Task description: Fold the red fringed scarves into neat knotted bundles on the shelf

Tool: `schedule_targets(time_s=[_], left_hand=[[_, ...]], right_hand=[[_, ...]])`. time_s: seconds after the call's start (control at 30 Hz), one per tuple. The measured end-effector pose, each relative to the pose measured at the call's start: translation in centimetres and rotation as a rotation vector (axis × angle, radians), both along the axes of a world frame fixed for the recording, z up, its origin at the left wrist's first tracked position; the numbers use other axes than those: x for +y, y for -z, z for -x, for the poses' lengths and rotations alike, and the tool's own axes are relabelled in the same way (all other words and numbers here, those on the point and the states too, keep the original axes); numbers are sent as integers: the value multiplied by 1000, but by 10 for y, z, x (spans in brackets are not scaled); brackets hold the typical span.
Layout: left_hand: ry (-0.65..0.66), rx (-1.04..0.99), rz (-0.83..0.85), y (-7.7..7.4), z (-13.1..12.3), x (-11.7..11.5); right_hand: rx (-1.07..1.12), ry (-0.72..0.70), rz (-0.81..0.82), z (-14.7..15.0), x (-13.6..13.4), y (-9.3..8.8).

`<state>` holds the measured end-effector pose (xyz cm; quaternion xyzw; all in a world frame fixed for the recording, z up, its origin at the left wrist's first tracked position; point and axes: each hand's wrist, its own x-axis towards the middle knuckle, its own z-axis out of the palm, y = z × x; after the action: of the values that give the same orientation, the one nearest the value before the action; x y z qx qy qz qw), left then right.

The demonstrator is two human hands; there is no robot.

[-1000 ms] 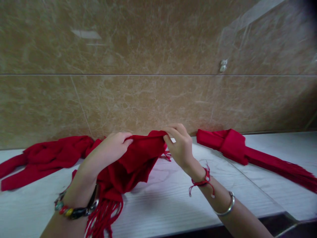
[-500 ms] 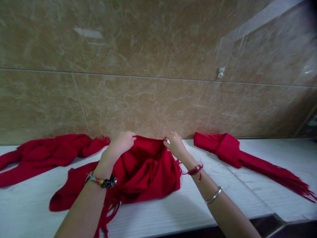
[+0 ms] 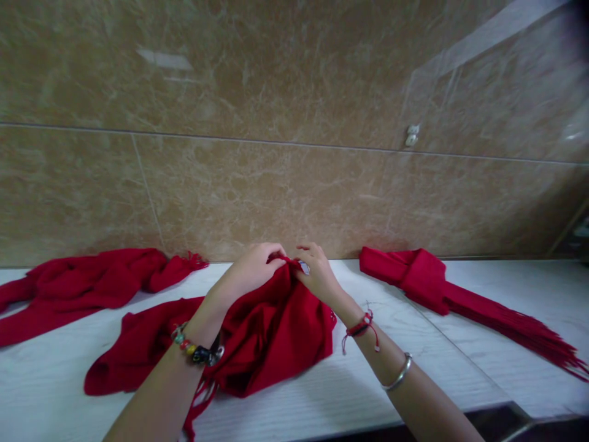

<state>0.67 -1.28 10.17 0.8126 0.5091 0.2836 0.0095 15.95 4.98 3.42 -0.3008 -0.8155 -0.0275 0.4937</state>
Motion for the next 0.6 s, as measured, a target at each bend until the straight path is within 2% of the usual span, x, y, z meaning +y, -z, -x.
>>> schedule_targets(time_s=[0.1,0.2,0.3,0.4,0.5,0.6], left_hand=[[-129,94,-85,-8,8,-6],[-272,107,-110,-13,16,-9],[-269,68,-77,-16,18,-11],[-219,51,-103,-20,13,-16],[-226,43,-168,-26,12,-23],[-283,-7,-226,-34,16,-31]], right_hand=[[5,15,58,-3,3,-3],[69,68,12,-7,-4,-17],[38,202,-37,-9,-13,-30],[-87,321,25,-8,-17,-34],[-121,404,29,-14,-11,-34],[-40,483,11,-33,2,-36]])
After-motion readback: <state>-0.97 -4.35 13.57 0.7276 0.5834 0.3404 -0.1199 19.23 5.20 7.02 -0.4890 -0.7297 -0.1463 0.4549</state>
